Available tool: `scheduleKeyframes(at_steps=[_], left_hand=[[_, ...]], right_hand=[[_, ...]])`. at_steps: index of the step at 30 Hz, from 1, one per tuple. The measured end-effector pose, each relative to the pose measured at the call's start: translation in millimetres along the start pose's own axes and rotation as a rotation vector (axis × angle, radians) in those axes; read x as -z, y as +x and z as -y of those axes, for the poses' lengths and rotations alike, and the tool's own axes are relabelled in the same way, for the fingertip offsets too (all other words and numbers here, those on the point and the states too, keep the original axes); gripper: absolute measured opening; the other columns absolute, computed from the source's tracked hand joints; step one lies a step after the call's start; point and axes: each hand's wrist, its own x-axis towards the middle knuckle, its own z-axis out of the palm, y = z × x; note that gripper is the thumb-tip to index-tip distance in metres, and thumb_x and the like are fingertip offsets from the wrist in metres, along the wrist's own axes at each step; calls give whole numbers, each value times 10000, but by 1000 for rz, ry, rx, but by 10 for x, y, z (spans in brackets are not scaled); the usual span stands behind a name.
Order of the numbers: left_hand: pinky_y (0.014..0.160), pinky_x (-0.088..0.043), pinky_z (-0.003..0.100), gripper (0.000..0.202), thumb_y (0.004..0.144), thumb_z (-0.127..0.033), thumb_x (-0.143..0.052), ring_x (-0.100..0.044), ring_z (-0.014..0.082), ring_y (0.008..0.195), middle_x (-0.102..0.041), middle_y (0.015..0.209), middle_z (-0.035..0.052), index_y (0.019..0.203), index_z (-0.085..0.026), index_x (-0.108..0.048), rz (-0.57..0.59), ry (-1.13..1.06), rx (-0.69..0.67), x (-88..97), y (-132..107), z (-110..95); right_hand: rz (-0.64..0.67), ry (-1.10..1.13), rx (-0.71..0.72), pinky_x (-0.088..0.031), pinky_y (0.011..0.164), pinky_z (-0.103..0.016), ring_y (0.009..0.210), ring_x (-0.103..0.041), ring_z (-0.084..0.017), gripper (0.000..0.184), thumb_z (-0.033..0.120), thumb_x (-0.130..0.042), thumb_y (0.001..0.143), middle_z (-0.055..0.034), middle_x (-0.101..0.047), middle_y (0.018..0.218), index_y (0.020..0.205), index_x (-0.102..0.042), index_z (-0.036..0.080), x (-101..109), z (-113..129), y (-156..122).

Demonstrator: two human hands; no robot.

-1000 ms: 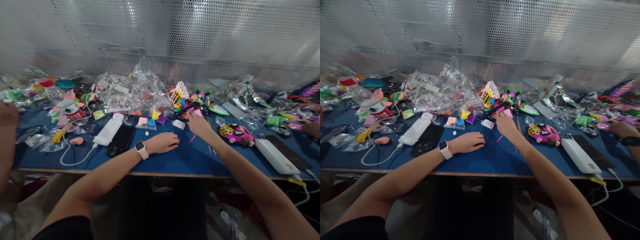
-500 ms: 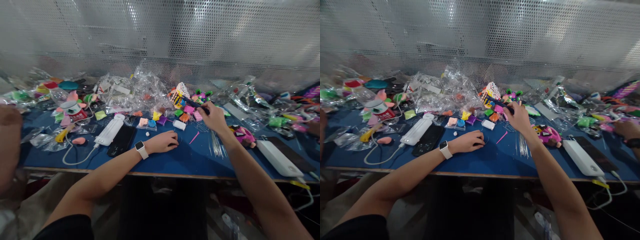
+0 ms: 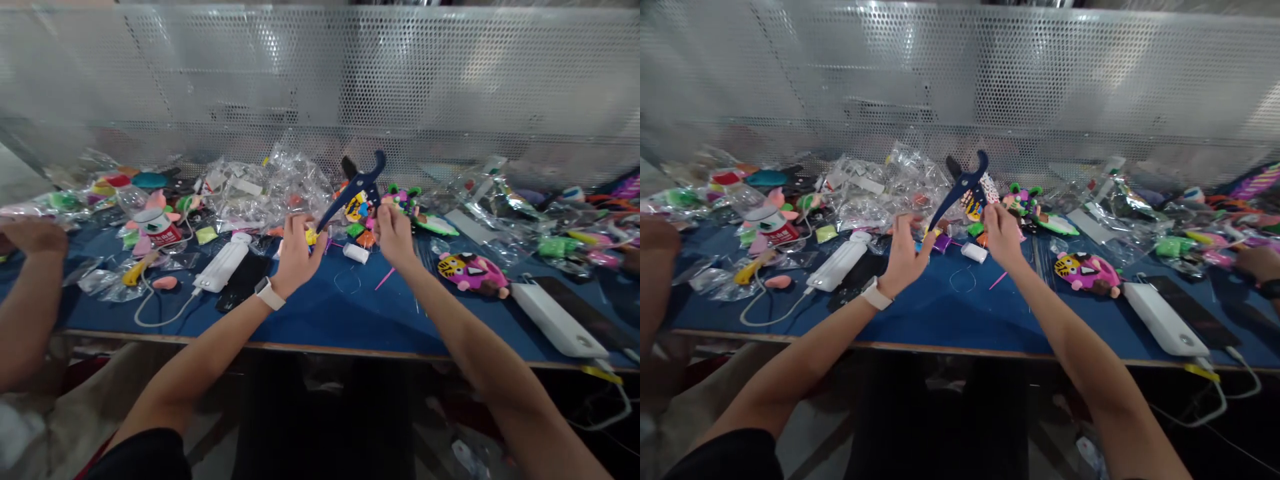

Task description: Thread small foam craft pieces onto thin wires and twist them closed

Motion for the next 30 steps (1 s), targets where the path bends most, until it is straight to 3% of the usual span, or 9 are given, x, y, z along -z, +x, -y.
scheduleKeyframes(at_steps=[2, 5, 10, 13, 16, 20, 25, 27, 30], left_hand=[[730, -501, 310, 273, 1087, -407, -480, -626, 188, 809, -660, 951, 82, 1196, -163, -536, 153, -16, 30, 136, 17, -2], [565, -387, 251, 228, 1117, -363, -402, -541, 137, 558, -575, 690, -18, 1077, -188, -542, 317, -16, 109, 365, -158, 4], [484, -340, 234, 223, 1063, -402, -510, -458, 124, 501, -487, 635, -37, 1032, -197, -590, 61, -79, 524, 875, -700, 80], [385, -235, 174, 247, 1050, -423, -528, -317, 69, 415, -373, 616, -83, 947, -199, -544, -240, -499, 902, 1204, -910, 158], [371, -229, 144, 236, 1062, -281, -495, -307, 31, 401, -458, 661, -57, 853, -172, -505, -403, -845, 1074, 1416, -991, 229], [382, -254, 136, 298, 1101, -205, -400, -317, 19, 399, -480, 650, -48, 813, -165, -463, -682, -1016, 1160, 1426, -959, 312], [504, -459, 136, 285, 1133, -214, -301, -462, 37, 480, -573, 729, -18, 889, -180, -443, -1086, -1052, 1153, 1188, -642, 358], [630, -592, 202, 268, 1137, -286, -306, -615, 79, 614, -648, 842, 47, 978, -167, -487, -1083, -1080, 1187, 1110, -472, 323], [803, -672, 330, 264, 1125, -319, -340, -749, 190, 954, -691, 1062, 152, 1197, -128, -507, -901, -1216, 1238, 1047, -285, 244]], right_hand=[[-29, 119, 8, -307, 512, -313, 530, -365, -148, 548, 786, -365, 982, 29, -421, 627, 873, -513, 270, -219, -24, -128], [153, 220, -17, -350, 499, -296, 496, -402, -141, 538, 745, -351, 1013, 45, -444, 585, 900, -534, 252, -405, -80, -323], [476, -137, 259, -533, 902, -408, 985, -665, -238, 425, 552, -496, 1048, -100, -700, 1123, 1308, -577, 225, -385, -113, -498], [553, -210, 363, -540, 963, -442, 1068, -657, -256, 366, 471, -498, 1065, -122, -666, 1204, 1332, -571, 231, -372, -73, -529], [599, -239, 417, -556, 949, -444, 1078, -661, -260, 317, 453, -488, 1074, -124, -653, 1213, 1277, -596, 235, -398, -24, -558], [640, -258, 434, -550, 986, -443, 1128, -656, -256, 285, 438, -498, 1075, -114, -639, 1245, 1258, -606, 248, -424, 7, -591], [660, -281, 412, -537, 1025, -457, 1186, -643, -263, 266, 428, -505, 1075, -112, -640, 1257, 1235, -624, 252, -414, -15, -591], [661, -282, 418, -526, 1041, -455, 1198, -636, -262, 252, 412, -515, 1073, -113, -644, 1247, 1209, -635, 237, -408, -26, -587], [661, -283, 433, -517, 1048, -447, 1196, -630, -257, 230, 393, -538, 1067, -108, -651, 1234, 1184, -651, 231, -408, -32, -585]])
